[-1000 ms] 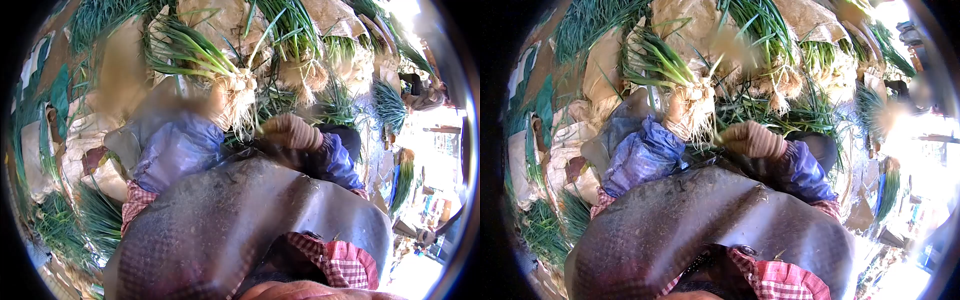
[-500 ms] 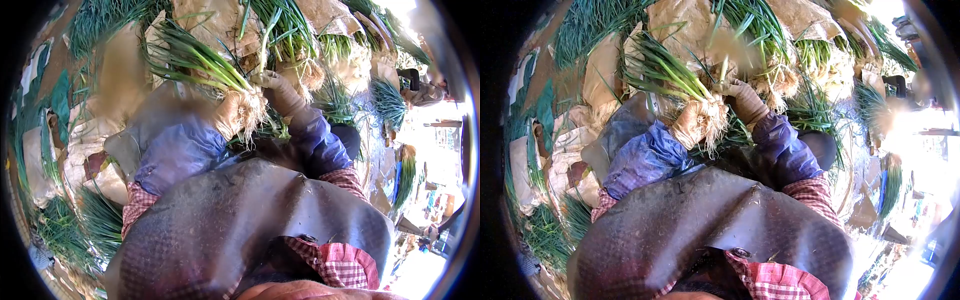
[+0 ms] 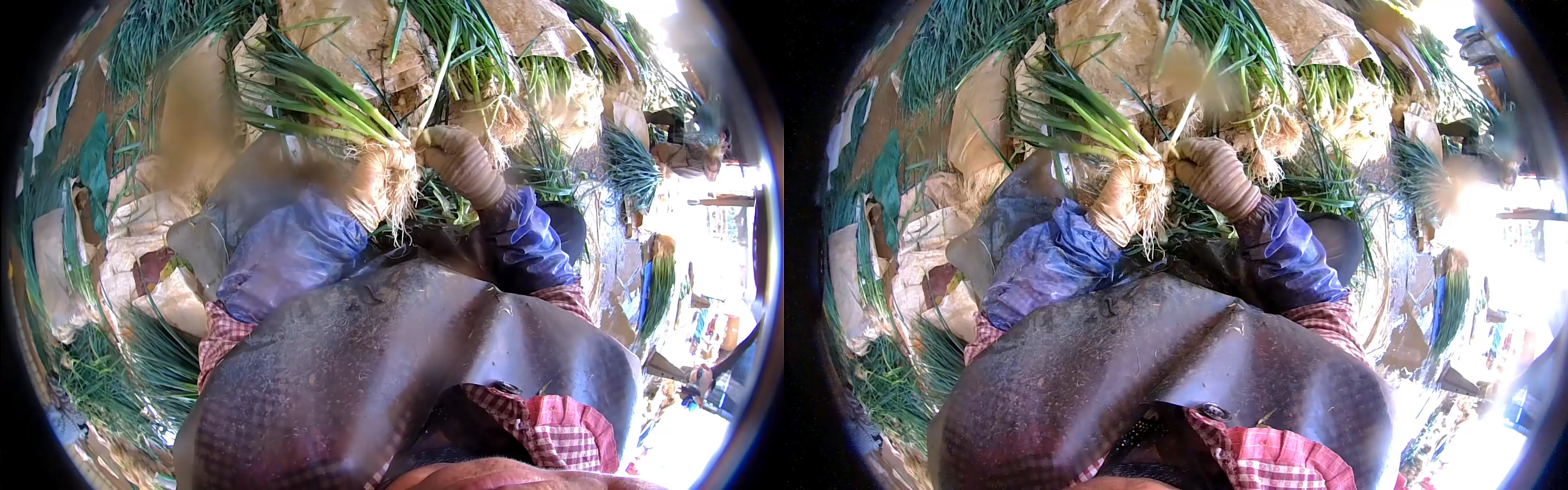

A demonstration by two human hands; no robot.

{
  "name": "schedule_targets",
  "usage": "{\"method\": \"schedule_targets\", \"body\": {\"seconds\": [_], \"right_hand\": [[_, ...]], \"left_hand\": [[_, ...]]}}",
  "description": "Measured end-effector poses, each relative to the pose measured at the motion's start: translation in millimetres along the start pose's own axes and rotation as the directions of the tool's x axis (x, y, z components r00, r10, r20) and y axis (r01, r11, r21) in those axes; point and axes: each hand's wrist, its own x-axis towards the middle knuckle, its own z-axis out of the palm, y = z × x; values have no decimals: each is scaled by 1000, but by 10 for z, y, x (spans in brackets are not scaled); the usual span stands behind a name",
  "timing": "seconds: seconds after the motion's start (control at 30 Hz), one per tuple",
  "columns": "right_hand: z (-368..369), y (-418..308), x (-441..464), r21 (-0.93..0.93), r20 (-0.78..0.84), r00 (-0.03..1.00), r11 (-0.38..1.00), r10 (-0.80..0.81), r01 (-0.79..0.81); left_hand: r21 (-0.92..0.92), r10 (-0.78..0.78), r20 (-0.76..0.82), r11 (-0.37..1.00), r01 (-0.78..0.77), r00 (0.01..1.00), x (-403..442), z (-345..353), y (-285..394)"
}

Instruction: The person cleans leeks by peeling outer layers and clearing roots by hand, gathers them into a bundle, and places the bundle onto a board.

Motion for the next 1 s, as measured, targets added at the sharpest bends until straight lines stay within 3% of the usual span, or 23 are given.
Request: {"method": "schedule_targets", "body": {"seconds": [0.03,0.1,0.17,0.23,0.27,0.3,0.33,0.37,0.4,0.43,0.5,0.53,0.57,0.6,0.63,0.7,0.73,0.77,0.8,0.83,0.87,0.9,1.0], "right_hand": [[-22,58,1,1,-4,1000,1000,1,-1],[-84,73,21,-559,203,977,813,-59,165],[-84,153,6,-633,249,958,726,-139,270],[-114,47,-26,-617,182,983,777,-13,125],[-162,171,21,-871,334,898,459,287,177],[-193,340,18,-870,328,900,462,287,170],[-237,527,-15,-871,300,874,483,383,87],[-307,602,-26,-869,273,839,494,471,5],[-387,656,-52,-847,186,850,519,493,-115],[-450,746,-127,-810,99,924,570,368,-140],[-612,776,-2,-734,-95,861,550,499,-399],[-727,1034,47,-781,-202,840,435,503,-448],[-780,866,101,-692,-311,798,453,516,-562],[-824,949,141,-703,-310,762,402,569,-586],[-869,1070,164,-713,-311,724,353,616,-606],[-862,1307,83,-730,-170,603,311,780,-609],[-760,1024,96,-723,-187,580,289,793,-628],[-656,723,111,-715,-204,558,266,805,-646],[-656,1346,102,-830,-54,727,373,685,-414],[-616,1223,61,-624,-50,733,552,678,-553],[-575,1100,19,-359,-46,739,680,672,-640],[-452,1288,-47,-62,18,807,806,590,-588],[-220,484,-118,29,113,920,924,376,-381]], "left_hand": [[25,-31,-39,999,32,999,9,-29,-18],[43,-74,-49,996,76,996,53,-69,-28],[55,-159,-49,985,162,986,62,-79,-13],[147,-107,-101,982,121,989,37,-1,10],[30,-114,71,993,112,991,4,95,71],[-85,-103,239,988,126,966,-40,190,150],[-54,-72,315,994,93,946,-88,277,244],[-145,-56,534,977,157,843,-55,287,326],[-151,-23,582,979,136,813,-105,315,351],[-162,9,625,980,118,781,-240,439,387],[-226,32,625,964,142,780,-284,495,418],[-181,-22,557,973,146,831,-193,368,410],[-170,-75,519,967,188,851,-81,237,364],[-163,-127,479,959,231,868,31,109,319],[-21,-136,265,989,147,954,-50,180,315],[6,-238,184,970,241,954,23,76,223],[24,-221,88,975,219,971,6,107,167],[-39,-250,107,966,256,962,45,44,128],[-38,-207,61,977,210,976,80,50,124],[-50,-170,8,984,170,985,56,104,109],[113,-118,-88,985,128,989,31,158,116],[113,-113,-86,986,122,990,56,130,108],[58,-81,-10,995,81,997,82,60,68]]}}
